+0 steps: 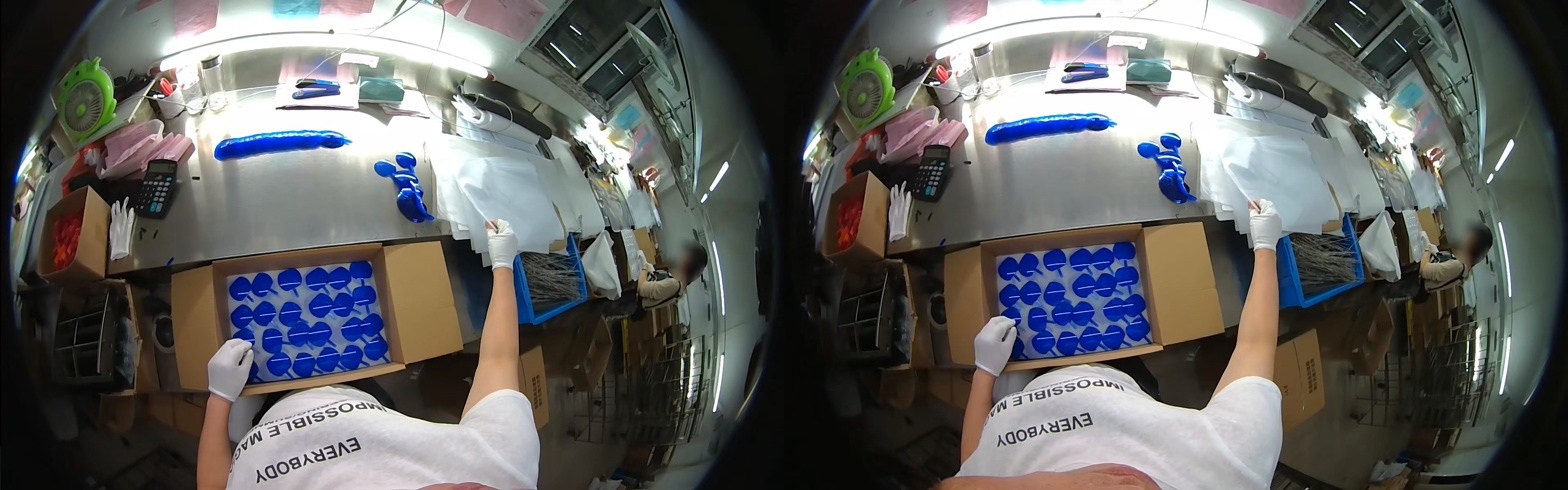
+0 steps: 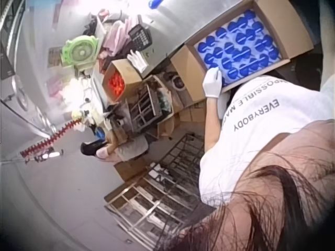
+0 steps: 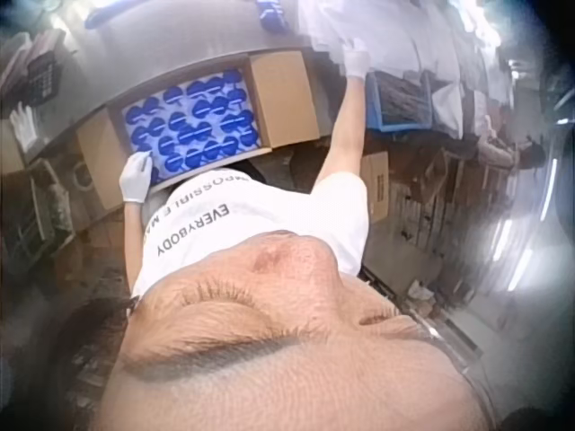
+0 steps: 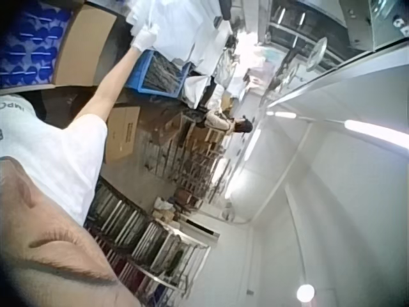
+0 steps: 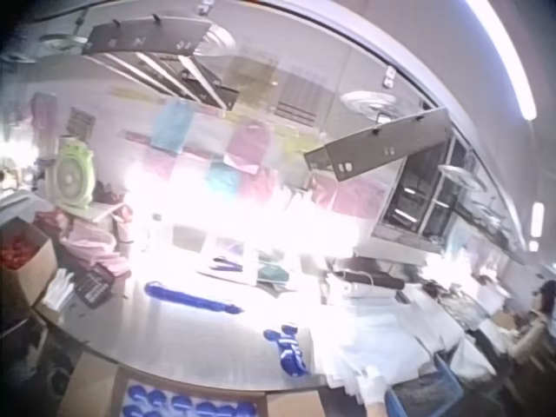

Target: The person repeatedly picks up blue balloon figures and places them into a cardboard box lined with tissue paper. They periodically retrieve a metal rack of balloons from a nearby shelf, place it on the table, and continue the assembly process.

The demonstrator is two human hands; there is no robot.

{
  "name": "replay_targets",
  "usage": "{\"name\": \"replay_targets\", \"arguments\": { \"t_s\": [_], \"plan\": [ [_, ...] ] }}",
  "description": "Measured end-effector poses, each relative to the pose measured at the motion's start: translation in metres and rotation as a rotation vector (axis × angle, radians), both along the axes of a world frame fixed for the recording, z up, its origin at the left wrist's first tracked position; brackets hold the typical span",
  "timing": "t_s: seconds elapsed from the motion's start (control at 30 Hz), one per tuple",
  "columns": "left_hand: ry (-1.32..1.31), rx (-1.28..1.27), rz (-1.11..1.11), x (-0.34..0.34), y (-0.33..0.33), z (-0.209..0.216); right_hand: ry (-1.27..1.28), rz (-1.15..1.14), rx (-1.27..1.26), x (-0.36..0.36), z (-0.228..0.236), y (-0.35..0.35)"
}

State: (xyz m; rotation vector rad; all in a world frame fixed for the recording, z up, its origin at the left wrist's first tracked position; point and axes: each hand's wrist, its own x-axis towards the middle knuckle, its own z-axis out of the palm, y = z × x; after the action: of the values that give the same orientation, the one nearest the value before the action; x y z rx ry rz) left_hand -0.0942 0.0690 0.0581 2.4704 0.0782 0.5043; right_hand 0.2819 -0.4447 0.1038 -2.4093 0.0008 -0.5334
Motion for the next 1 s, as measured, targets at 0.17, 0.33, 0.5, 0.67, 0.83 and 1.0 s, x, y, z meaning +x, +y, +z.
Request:
{"name": "replay_targets", "arguments": {
  "t_s": [0.17, 0.33, 0.5, 0.67, 0.83, 1.0],
  "plan": [
    [0.017, -0.018, 0.034, -0.002, 0.001, 0.004, 0.447, 0.651, 0.070, -0.089, 0.063, 0.094],
    [0.248, -1.008, 0.036, 0.049, -0.018, -0.013, 0.519, 0.901, 0.154, -0.178, 0.006, 0.231],
    [0.246, -1.113, 0.199, 0.104, -0.037, -0.028, 0.745, 1.137, 0.185, -0.238, -0.044, 0.303],
    [0.179, -0.788, 0.532, 0.069, -0.014, -0.055, 1.022, 0.530, 0.898, -0.199, -0.042, 0.245],
    [0.199, -0.623, 0.576, 0.056, -0.001, -0.077, 1.109, 0.483, 0.317, -0.193, -0.105, 0.217],
    [0.032, 0.205, 0.030, 0.039, -0.023, 0.017, 0.791, 0.547, -0.196, -0.195, -0.076, 0.234]
  ]
}}
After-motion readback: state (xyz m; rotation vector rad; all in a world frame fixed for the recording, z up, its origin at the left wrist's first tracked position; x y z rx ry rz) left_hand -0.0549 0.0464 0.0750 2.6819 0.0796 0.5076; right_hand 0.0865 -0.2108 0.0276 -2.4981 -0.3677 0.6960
